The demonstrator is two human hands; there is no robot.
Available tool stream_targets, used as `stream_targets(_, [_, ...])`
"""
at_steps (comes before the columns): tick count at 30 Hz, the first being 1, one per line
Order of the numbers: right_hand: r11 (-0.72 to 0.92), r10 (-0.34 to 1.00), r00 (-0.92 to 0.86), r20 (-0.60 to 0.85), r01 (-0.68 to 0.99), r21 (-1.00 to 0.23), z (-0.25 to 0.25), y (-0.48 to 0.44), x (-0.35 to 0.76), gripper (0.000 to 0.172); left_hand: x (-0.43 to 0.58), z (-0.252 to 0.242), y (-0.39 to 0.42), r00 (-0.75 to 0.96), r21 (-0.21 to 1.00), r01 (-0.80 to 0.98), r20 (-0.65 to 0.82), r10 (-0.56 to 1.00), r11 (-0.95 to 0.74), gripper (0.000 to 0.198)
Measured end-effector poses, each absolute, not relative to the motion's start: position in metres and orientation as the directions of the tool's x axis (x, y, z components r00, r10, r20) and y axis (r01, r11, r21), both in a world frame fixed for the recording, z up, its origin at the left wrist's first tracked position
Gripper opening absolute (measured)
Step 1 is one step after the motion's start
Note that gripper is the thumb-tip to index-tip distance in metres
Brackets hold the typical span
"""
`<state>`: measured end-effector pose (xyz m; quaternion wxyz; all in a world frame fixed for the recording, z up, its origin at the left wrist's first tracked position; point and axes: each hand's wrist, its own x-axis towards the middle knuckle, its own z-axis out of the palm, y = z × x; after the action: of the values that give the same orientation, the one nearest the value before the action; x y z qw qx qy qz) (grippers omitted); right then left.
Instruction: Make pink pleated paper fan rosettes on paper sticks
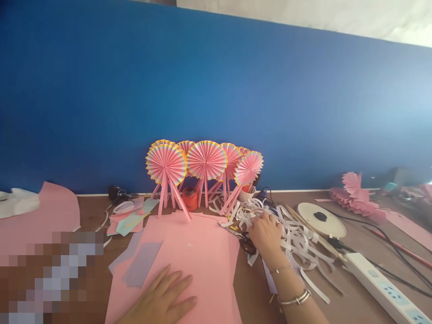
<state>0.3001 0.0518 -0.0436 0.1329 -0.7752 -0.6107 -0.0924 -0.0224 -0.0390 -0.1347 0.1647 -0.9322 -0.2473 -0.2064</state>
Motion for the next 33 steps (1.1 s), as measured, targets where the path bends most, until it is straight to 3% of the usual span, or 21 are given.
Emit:
stream_targets(4, [-0.241,0.847,0.359,0.392,0.917,-0.319,-0.046,0.062,0.311,0.021,-0.022,-0.137,-0.038,0.796,-0.205,0.532,0.452,0.403,-0.821,0.039])
stream_targets(9, [-0.125,0.777,0.44,0.451,0.809,-0.574,-0.034,0.071,0.326,0.032,-0.022,-0.125,-0.036,0.802,-0.192,0.521,0.445,0.4,-0.832,0.035])
stream_targets(14, [-0.005,0.789,0.502,0.354,0.581,-0.814,-0.013,0.062,0.328,0.03,-0.021,-0.136,-0.034,0.773,-0.189,0.533,0.505,0.384,-0.825,0.03])
stream_targets(19, [0.041,0.885,0.397,0.242,0.452,-0.891,0.008,0.044,0.306,0.033,-0.027,-0.133,-0.029,0.799,-0.185,0.483,0.492,0.345,-0.856,0.031])
stream_targets(22, [0.11,0.98,0.128,0.151,0.28,-0.954,0.017,0.036,0.281,0.028,-0.03,-0.095,-0.023,0.816,-0.016,0.405,0.457,0.354,-0.914,0.036])
stream_targets(24, [0.142,0.99,-0.029,0.139,0.224,-0.964,0.018,0.03,0.263,0.028,-0.027,-0.061,-0.017,0.746,0.197,0.457,0.447,0.494,-0.867,0.03])
stream_targets(27, [0.208,0.968,-0.184,0.171,0.2,-0.958,0.013,0.022,0.238,0.028,-0.017,-0.02,-0.007,0.494,0.481,0.552,0.47,0.731,-0.682,0.018])
stream_targets(30, [0.309,0.94,-0.252,0.231,0.339,-0.888,0.004,0.01,0.217,0.027,-0.005,-0.003,0.0,0.313,0.586,0.573,0.49,0.814,-0.573,0.017])
stream_targets(33, [0.389,0.916,-0.288,0.28,0.456,-0.801,-0.003,-0.002,0.201,0.025,0.001,-0.005,0.002,0.296,0.599,0.565,0.496,0.816,-0.568,0.039])
